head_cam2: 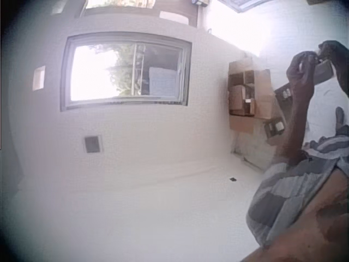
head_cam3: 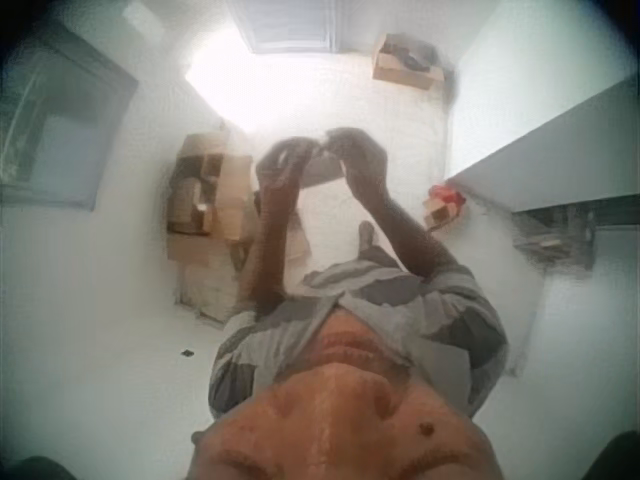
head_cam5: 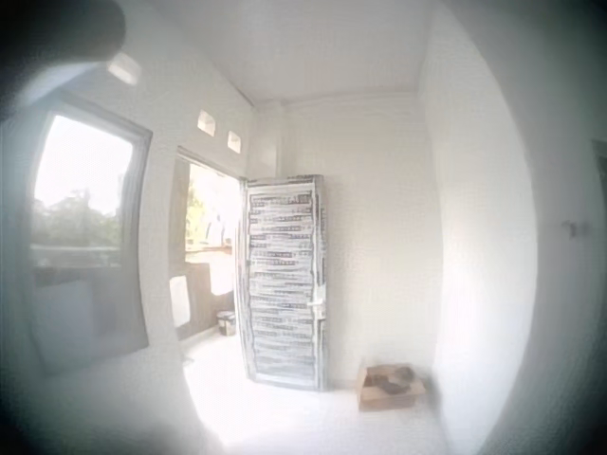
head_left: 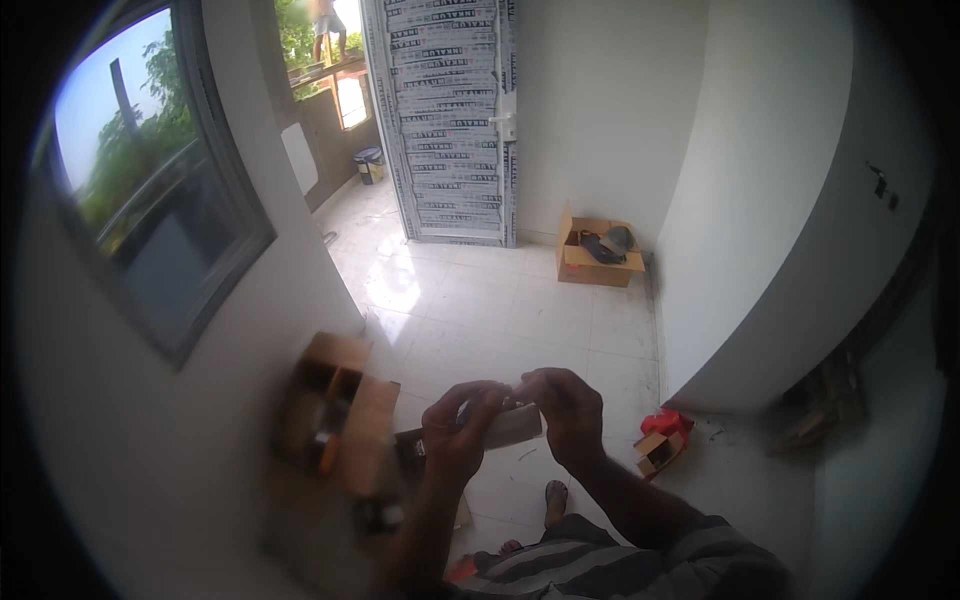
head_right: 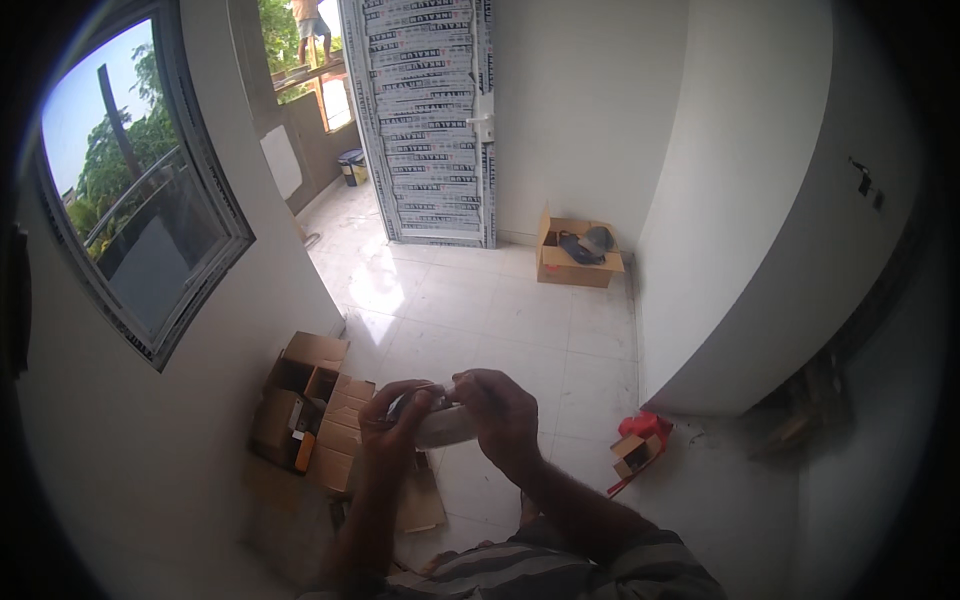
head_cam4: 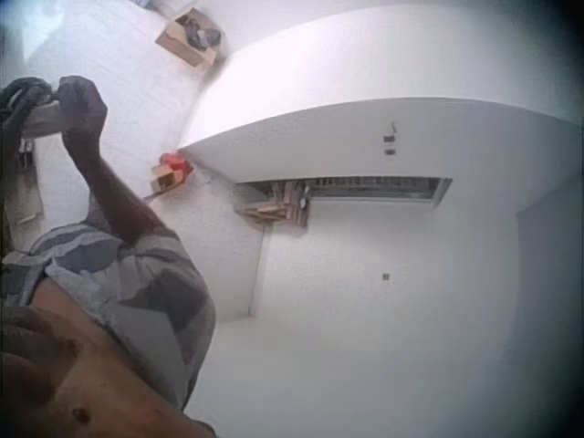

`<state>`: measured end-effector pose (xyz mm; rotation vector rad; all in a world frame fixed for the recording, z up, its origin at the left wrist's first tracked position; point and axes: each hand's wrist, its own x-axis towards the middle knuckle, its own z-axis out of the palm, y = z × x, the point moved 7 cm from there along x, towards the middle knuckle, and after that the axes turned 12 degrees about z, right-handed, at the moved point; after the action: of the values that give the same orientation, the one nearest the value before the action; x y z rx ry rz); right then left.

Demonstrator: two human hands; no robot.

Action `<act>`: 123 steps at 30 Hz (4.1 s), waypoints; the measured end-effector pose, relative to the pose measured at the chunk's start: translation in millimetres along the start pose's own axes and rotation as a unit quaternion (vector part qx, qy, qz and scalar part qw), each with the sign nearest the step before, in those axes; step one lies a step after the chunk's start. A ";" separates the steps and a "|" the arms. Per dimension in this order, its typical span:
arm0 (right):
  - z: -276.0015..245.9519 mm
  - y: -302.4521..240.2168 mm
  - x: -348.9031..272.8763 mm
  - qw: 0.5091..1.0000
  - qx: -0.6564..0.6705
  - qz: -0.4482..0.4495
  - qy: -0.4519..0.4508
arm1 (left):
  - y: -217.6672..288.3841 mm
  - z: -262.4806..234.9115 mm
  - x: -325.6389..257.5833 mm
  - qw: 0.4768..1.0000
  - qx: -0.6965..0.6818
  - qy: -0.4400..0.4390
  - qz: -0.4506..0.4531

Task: The person retrieves a screwdriver and an electrical outlet, then uses the screwdriver to loosen screws on the outlet. They strip the insulation from a wall cable, insert the wires into the outlet terminals, and tighten the screws to secure the connections.

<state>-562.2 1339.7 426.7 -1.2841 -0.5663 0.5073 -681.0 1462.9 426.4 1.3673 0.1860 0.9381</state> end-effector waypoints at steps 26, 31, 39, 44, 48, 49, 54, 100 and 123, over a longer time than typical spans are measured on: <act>-208.1 -269.9 -244.2 0.856 -0.289 -0.429 0.009 | 152.2 353.6 -91.5 0.822 -0.351 -0.360 0.266; -249.4 -285.2 -256.5 0.843 -0.332 -0.415 0.081 | 141.8 421.9 -104.1 0.777 -0.414 -0.422 0.219; -321.3 -296.2 -273.1 0.830 -0.365 -0.394 0.148 | 118.7 516.1 -118.3 0.735 -0.448 -0.468 0.199; -355.1 -294.0 -285.3 0.828 -0.392 -0.343 0.211 | 101.4 554.2 -131.7 0.739 -0.439 -0.481 0.173; -400.7 -275.4 -288.5 0.823 -0.412 -0.258 0.294 | 51.4 592.9 -135.8 0.777 -0.369 -0.496 0.116; -421.5 -259.1 -291.0 0.829 -0.402 -0.215 0.324 | 25.7 600.5 -142.3 0.796 -0.331 -0.500 0.088; -488.7 -175.3 -301.7 0.875 -0.305 -0.127 0.353 | -83.7 616.3 -171.7 0.823 -0.084 -0.561 -0.038; -922.4 -69.8 -365.5 0.752 -0.368 0.161 0.522 | -373.4 1051.0 -336.5 0.681 -0.012 -0.700 -0.213; -1134.9 -39.0 -507.8 0.765 0.017 0.171 0.621 | -411.5 1226.4 -476.9 0.686 0.017 -0.708 -0.168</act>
<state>-211.8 167.9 199.8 -1.3880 0.8110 -0.1268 -40.7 267.1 180.0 1.6567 -0.7254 -0.6048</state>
